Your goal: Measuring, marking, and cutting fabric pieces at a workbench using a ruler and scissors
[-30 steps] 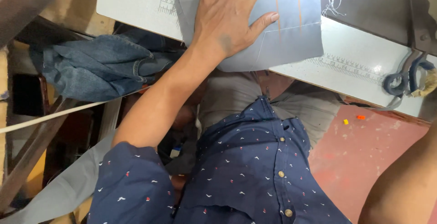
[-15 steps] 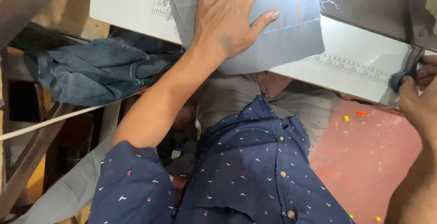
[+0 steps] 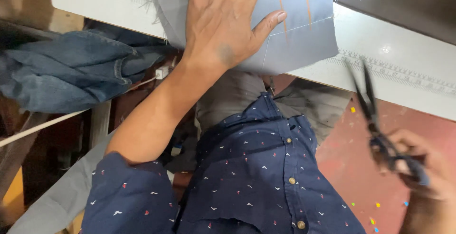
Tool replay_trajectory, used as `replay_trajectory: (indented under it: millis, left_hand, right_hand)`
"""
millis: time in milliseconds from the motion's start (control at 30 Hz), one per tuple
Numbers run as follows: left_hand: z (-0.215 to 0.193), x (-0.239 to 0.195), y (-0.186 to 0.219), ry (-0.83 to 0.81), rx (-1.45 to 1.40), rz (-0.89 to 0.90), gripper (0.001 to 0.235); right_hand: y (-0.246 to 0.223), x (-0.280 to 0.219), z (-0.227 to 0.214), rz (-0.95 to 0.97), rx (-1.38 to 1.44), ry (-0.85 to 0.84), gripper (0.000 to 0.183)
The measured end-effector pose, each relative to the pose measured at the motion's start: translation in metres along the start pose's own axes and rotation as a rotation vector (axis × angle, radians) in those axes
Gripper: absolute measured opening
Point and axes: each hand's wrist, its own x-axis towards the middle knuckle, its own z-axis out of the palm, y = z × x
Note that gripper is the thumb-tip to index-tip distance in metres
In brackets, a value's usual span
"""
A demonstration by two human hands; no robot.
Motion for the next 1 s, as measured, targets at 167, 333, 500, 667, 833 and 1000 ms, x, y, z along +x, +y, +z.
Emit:
replay_trajectory:
  millis: [167,333,500,667,833,1000]
  left_hand:
    - [-0.008,-0.007,0.011,-0.033,0.008,0.035,0.061]
    - [-0.012,-0.012,0.017,-0.055,-0.013,0.025,0.063]
    - [-0.015,-0.015,0.020,-0.075,-0.012,0.025,0.065]
    - [-0.016,-0.016,0.021,-0.094,0.001,0.023,0.064]
    - [-0.016,-0.016,0.021,-0.106,0.005,0.016,0.065]
    - [-0.018,-0.018,0.025,-0.137,-0.040,0.007,0.065]
  right_hand:
    - [-0.011,0.025,0.097,0.028,-0.101,0.068,0.040]
    - [-0.024,0.037,0.142,0.117,-0.095,0.229,0.042]
    - [-0.017,0.036,0.141,0.037,-0.005,0.194,0.041]
    - [-0.034,0.033,0.149,0.082,-0.061,0.214,0.034]
    - [-0.042,0.019,0.151,0.271,-0.115,0.307,0.028]
    - [-0.045,0.022,0.158,0.184,-0.117,0.353,0.031]
